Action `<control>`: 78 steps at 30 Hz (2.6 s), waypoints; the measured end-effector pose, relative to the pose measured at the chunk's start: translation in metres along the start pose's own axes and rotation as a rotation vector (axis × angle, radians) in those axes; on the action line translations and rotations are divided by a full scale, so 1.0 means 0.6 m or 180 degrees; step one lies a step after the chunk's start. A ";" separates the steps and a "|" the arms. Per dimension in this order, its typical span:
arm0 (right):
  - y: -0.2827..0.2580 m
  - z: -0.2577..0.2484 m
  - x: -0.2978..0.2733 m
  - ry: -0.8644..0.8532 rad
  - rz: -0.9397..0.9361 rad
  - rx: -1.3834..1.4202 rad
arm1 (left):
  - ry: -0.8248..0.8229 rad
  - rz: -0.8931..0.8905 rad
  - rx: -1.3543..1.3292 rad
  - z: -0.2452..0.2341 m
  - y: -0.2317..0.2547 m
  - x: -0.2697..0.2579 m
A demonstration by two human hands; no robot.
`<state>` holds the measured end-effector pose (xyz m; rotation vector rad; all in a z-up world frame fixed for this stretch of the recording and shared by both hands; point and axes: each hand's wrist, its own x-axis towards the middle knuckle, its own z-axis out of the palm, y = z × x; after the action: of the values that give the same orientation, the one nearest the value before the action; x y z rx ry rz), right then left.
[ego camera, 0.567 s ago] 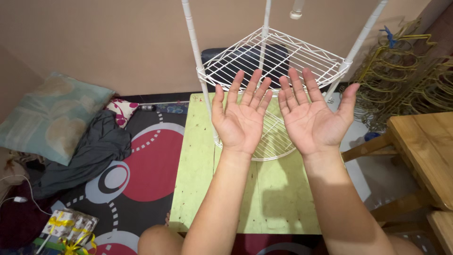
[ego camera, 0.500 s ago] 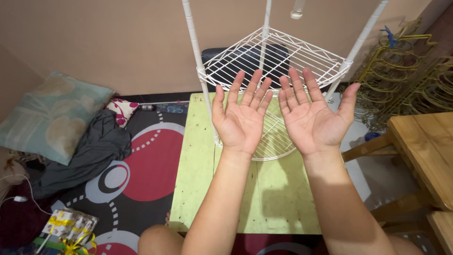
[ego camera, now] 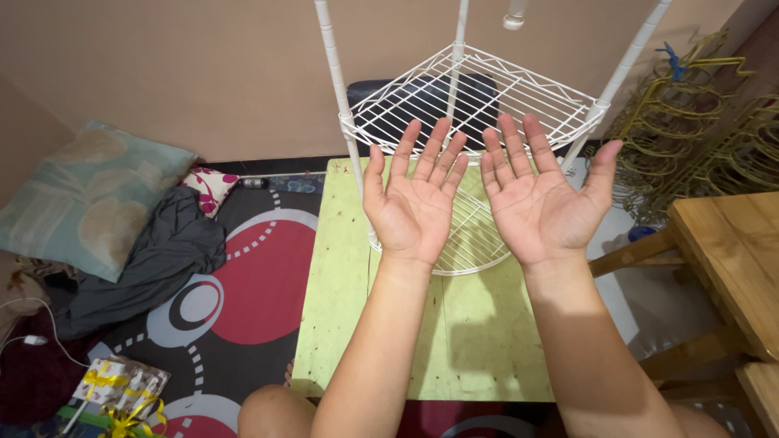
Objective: The person disassembles a white wire corner shelf unit by removing plastic connectors and separating the wire shelves from the vertical poles. The parts are placed on a light green table in a room with a patterned rug.
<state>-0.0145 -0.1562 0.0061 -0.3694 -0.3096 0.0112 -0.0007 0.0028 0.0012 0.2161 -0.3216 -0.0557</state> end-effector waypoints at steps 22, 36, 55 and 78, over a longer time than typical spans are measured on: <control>0.000 -0.002 -0.002 0.0022 0.0025 0.0107 | 0.0010 -0.0010 0.0033 -0.007 0.006 -0.005; -0.002 -0.006 -0.003 0.0037 0.0016 0.0059 | 0.0041 -0.0010 0.0077 -0.011 0.006 -0.010; 0.000 -0.008 -0.003 0.0131 0.0068 -0.0022 | 0.0161 0.0103 0.0618 -0.022 0.009 -0.010; 0.033 -0.331 -0.012 0.1683 0.0306 -0.2120 | 0.1923 -0.0057 0.3199 -0.402 0.035 -0.034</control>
<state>0.0392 -0.2085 -0.1788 -1.0242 0.2437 -0.0965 0.0576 0.0735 -0.2237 1.2041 0.2869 0.1603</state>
